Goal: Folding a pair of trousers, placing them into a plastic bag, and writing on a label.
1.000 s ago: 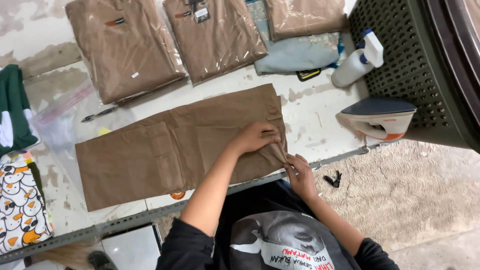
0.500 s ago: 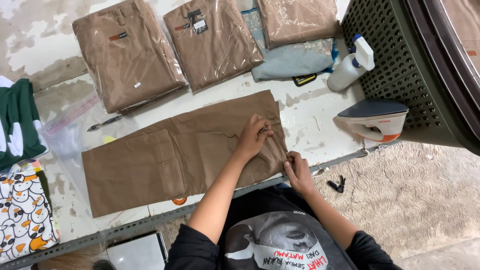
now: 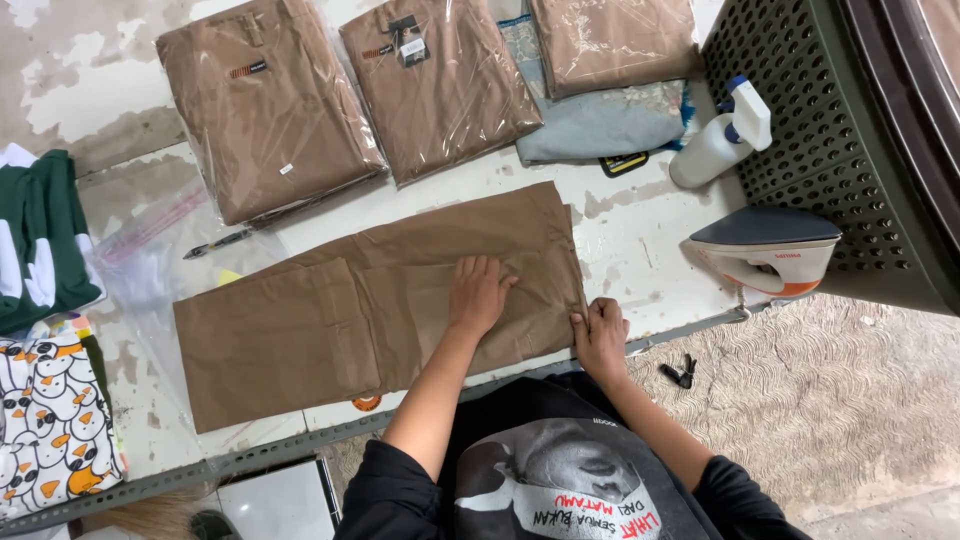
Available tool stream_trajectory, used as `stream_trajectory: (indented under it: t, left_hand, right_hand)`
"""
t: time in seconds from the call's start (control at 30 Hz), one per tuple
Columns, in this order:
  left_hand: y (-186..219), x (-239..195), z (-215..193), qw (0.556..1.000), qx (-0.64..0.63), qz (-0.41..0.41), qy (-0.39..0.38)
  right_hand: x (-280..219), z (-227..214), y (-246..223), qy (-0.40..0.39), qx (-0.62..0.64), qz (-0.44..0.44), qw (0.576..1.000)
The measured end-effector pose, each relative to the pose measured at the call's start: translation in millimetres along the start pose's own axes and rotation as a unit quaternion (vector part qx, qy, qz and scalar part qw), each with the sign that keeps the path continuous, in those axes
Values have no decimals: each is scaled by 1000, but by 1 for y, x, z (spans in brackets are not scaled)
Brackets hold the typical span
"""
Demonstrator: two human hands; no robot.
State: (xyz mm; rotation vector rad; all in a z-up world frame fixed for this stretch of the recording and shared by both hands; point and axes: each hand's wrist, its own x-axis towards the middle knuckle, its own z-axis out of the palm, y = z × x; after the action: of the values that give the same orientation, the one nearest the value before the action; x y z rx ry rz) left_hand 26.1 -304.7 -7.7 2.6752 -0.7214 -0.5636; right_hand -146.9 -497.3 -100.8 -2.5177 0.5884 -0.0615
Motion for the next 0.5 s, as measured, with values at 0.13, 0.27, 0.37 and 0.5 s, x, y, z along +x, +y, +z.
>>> stream_trajectory:
  t: [0.13, 0.27, 0.37, 0.5]
  left_hand:
    - [-8, 9, 23, 992, -8, -15, 127]
    - [-10, 18, 27, 988, -29, -96, 115]
    - [-21, -2, 28, 975, -12, -43, 217]
    - [-35, -42, 40, 949, -15, 15, 315]
  right_hand:
    - [-1, -6, -4, 71, -22, 48, 996]
    - [7, -2, -6, 90, -26, 102, 990]
    - [8, -14, -22, 108, 34, 106, 988]
    - [28, -31, -65, 163, -50, -128, 977]
